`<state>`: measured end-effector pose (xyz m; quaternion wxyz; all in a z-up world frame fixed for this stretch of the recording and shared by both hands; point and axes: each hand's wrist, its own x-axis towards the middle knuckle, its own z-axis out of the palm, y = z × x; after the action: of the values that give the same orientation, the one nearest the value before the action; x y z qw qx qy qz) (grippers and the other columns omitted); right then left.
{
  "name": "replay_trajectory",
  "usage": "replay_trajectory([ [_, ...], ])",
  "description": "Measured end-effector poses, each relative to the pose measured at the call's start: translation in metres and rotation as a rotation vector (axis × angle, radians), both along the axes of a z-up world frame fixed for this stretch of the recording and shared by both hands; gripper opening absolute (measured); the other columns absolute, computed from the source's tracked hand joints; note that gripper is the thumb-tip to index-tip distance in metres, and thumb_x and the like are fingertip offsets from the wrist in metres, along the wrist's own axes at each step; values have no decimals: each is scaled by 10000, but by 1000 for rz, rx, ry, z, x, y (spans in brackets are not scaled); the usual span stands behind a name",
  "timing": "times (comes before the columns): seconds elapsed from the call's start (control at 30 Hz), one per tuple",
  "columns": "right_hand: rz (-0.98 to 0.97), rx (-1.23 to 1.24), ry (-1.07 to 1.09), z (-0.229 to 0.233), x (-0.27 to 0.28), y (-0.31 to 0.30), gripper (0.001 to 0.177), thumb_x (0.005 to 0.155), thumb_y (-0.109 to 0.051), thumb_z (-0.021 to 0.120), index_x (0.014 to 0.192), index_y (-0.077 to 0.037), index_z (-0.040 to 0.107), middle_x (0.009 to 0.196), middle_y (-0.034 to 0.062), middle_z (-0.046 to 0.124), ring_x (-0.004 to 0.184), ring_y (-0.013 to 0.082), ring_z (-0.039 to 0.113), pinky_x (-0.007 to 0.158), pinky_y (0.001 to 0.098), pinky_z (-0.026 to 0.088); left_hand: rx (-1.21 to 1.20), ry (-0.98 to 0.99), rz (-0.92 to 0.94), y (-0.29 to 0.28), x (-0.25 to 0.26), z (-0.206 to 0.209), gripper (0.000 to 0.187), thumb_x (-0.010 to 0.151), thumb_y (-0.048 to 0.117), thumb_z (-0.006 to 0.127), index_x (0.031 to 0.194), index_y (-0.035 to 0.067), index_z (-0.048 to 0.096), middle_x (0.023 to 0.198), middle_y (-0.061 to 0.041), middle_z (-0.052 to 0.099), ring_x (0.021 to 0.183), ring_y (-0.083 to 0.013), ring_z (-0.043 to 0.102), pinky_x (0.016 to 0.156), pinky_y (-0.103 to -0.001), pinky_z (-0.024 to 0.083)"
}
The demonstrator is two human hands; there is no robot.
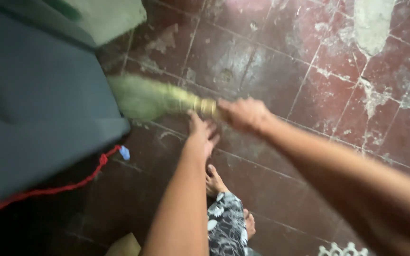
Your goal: Sweeping debris off the floor into a dustpan using a broom.
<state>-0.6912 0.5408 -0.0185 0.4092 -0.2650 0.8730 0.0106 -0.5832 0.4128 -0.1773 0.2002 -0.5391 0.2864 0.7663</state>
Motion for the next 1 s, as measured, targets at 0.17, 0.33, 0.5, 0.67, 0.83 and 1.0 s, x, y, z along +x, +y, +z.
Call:
replay_trajectory([
  [0.17,-247,-77,84,2,-60,-24,362,977,-438,583,1300,-280,543,1043,186,714,906,445,702,718,555,578,-46,-53,-8,-11,-40,67,847,979,729,191,1544,108,299,1586,-108,485,1401,-287,523,1096,-543,415],
  [0.33,-263,-276,9,6,-31,-28,694,859,-203,600,1521,-280,406,1032,245,720,908,460,712,770,571,585,-72,-61,39,-17,-48,50,785,962,697,216,1574,207,251,1589,-60,422,1390,-250,499,1075,-535,468],
  [0.5,167,-172,-267,-19,-56,-53,578,868,-417,681,1402,-299,494,1051,188,720,906,421,695,739,537,556,-47,-339,114,-18,-55,53,845,925,741,250,1543,178,376,1567,-88,482,1410,-312,523,1061,-557,497],
  [0.67,248,-164,7,-40,-170,-96,418,1024,-373,488,1429,-275,500,936,166,732,753,369,740,634,515,594,147,11,316,-18,-64,-50,1023,972,828,277,1588,18,382,1600,-153,465,1403,-357,437,1049,-501,417],
  [0.83,138,-247,-14,-55,-159,-68,443,981,-365,561,1401,-237,498,910,153,737,747,371,725,627,517,572,42,-129,465,-16,-127,32,809,943,680,274,1582,187,208,1598,-94,434,1461,-323,485,1123,-551,453],
  [1.0,222,-243,-466,-77,-145,-52,415,929,-386,657,1300,-243,537,1013,90,762,867,319,763,715,480,586,22,-138,535,4,-148,-19,844,923,751,251,1525,186,427,1496,-87,538,1354,-301,551,1064,-516,507],
])
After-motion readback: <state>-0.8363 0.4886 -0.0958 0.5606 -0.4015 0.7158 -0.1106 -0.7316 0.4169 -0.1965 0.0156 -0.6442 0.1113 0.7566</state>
